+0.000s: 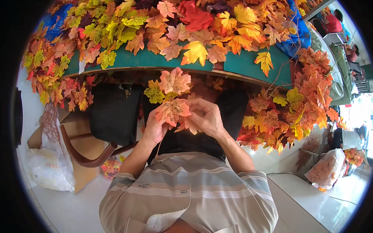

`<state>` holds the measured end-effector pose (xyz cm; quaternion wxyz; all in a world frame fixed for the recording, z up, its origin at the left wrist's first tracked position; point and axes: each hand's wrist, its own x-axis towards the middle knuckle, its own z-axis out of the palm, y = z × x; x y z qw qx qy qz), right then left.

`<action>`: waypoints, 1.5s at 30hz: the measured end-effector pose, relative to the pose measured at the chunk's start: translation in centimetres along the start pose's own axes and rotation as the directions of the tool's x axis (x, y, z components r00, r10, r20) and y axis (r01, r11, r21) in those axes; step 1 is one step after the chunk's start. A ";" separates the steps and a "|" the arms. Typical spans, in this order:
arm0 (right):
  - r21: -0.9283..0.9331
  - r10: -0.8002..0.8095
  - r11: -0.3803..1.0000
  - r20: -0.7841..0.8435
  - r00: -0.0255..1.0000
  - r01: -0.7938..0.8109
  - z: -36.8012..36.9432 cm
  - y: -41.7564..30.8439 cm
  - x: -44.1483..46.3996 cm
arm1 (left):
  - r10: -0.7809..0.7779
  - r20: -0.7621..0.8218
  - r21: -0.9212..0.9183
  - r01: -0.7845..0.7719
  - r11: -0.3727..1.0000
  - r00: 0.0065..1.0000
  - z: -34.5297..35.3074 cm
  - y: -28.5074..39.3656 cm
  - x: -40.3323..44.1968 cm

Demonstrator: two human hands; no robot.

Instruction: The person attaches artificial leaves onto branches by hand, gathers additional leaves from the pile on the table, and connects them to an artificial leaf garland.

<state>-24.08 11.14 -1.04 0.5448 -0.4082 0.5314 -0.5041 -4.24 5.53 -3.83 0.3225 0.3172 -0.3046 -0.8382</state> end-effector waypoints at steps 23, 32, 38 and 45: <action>0.134 0.152 0.979 0.039 0.988 -0.156 1.7 -0.6 -1.3 | 0.199 -0.064 0.154 -0.188 0.970 0.978 1.2 -0.8 -0.3; 0.190 0.181 0.964 0.053 0.982 -0.188 2.3 -0.5 -1.5 | 0.316 -0.144 0.353 -0.250 0.902 0.938 1.2 -1.4 -0.5; 0.208 0.200 0.957 0.038 0.979 -0.204 2.2 -0.3 -1.3 | 0.257 -0.157 0.283 -0.206 0.937 0.953 1.6 -1.2 -0.8; 0.280 0.208 0.938 0.026 0.978 -0.206 2.4 0.0 -1.4 | 0.436 -0.094 0.459 -0.350 0.817 0.895 1.3 -2.1 -0.6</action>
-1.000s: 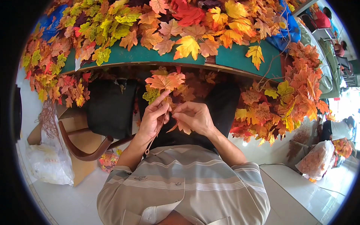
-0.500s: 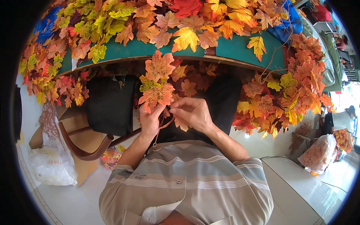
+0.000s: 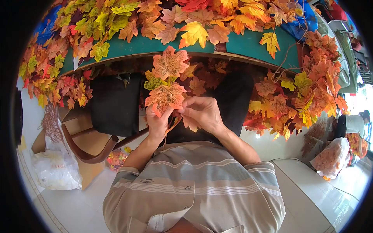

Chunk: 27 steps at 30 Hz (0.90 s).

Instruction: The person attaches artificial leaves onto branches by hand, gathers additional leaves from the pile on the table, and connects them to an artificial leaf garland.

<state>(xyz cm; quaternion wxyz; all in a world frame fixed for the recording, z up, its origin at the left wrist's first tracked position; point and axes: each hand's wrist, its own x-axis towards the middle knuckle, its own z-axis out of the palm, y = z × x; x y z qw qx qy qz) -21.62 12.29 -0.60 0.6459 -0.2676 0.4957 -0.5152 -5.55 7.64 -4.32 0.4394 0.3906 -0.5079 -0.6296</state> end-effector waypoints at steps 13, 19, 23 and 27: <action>-0.005 -0.002 1.000 -0.044 0.999 0.002 -0.4 1.4 0.2 | 0.233 0.024 0.275 -0.231 0.933 0.972 0.0 -0.5 -0.5; -0.008 -0.075 0.997 -0.089 0.993 0.075 0.2 1.7 1.0 | -0.031 -0.059 -0.179 0.020 0.984 0.998 0.6 -1.8 0.2; -0.140 -0.005 0.990 -0.088 0.996 -0.007 -0.2 1.7 1.5 | -0.170 0.059 -0.401 0.180 0.898 0.984 -1.3 -4.4 0.6; -0.172 -0.034 0.985 -0.106 0.994 0.015 -0.1 2.3 1.9 | -0.461 0.131 -0.531 0.455 0.715 0.878 -1.3 -3.3 1.1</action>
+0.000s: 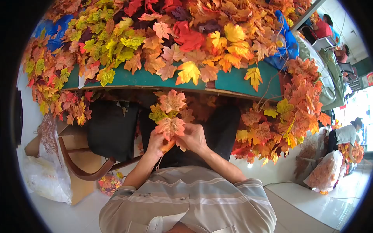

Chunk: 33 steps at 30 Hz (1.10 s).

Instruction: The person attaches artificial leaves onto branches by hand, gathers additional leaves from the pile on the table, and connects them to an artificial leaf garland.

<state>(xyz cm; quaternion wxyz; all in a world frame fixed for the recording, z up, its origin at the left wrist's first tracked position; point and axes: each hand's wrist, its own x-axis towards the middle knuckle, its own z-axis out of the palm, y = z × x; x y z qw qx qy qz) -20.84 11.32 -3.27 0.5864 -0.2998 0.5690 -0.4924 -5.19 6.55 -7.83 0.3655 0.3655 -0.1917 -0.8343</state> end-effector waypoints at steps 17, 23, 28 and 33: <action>-0.083 -0.043 0.995 0.083 0.996 0.050 -0.4 -0.3 -0.4 | -0.108 0.300 0.021 0.106 0.994 0.948 -0.3 0.9 0.0; -0.207 -0.033 0.976 0.136 0.990 0.061 0.1 -1.6 0.6 | -0.172 0.220 -0.090 0.196 0.976 0.960 -1.8 0.4 0.2; -0.326 -0.104 0.939 0.045 0.994 0.113 -0.1 -0.4 1.6 | -0.137 0.096 0.166 0.120 0.979 0.986 -3.0 -0.6 -1.3; -0.606 -0.121 0.759 0.231 0.965 0.241 -1.9 0.5 4.6 | -0.132 0.028 0.261 0.120 0.958 0.991 -5.0 -1.5 -0.6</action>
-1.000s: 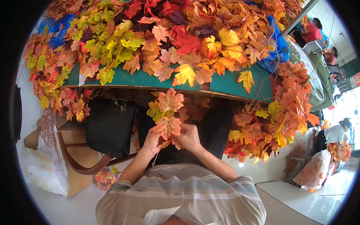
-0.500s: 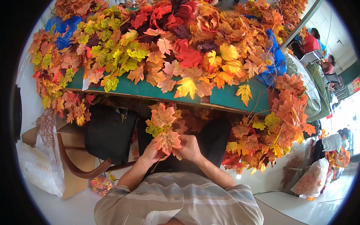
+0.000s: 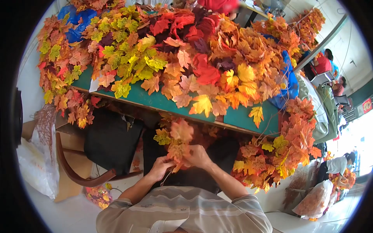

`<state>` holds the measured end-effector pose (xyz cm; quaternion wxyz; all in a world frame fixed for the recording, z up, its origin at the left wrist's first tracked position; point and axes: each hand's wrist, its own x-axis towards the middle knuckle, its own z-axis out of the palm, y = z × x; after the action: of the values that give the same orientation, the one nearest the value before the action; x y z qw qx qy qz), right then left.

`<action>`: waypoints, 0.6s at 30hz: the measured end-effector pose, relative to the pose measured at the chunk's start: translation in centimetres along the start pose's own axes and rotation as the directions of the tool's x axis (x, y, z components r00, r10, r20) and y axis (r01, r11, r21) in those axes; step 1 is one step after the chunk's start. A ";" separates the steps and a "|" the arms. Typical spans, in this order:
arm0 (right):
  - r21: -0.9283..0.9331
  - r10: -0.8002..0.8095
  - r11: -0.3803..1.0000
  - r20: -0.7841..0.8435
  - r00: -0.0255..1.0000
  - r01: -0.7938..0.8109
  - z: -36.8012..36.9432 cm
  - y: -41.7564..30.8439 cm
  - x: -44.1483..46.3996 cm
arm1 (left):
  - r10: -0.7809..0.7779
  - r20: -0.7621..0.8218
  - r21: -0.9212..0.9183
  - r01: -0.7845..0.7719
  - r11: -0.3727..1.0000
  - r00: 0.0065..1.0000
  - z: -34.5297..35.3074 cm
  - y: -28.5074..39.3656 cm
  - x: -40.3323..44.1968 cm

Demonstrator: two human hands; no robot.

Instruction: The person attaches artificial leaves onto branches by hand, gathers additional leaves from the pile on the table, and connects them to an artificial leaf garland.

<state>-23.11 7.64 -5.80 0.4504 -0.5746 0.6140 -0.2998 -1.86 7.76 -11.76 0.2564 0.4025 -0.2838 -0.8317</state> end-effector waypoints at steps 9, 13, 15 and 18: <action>-0.391 -0.422 0.886 -0.460 0.782 0.248 -14.2 -14.3 18.7 | -0.060 0.051 -0.257 0.071 0.964 0.997 -0.4 -0.1 0.8; -0.424 -0.446 0.874 -0.509 0.737 0.237 -15.5 -12.9 29.8 | -0.115 0.017 -0.270 0.116 0.956 0.993 0.4 1.2 0.8; -0.360 -0.344 0.918 -0.525 0.778 0.164 -15.1 -12.6 32.2 | -0.115 0.018 -0.325 0.114 0.939 0.993 -0.1 1.5 0.8; -0.263 -0.296 0.947 -0.489 0.821 0.185 -15.1 -12.3 33.3 | -0.090 -0.067 -0.342 0.062 0.938 0.994 -0.6 1.3 0.6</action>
<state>-29.10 -29.05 4.40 0.1638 -0.5878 0.6625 -0.4344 -1.43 6.30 -11.48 0.3011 0.3965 -0.1098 -0.8603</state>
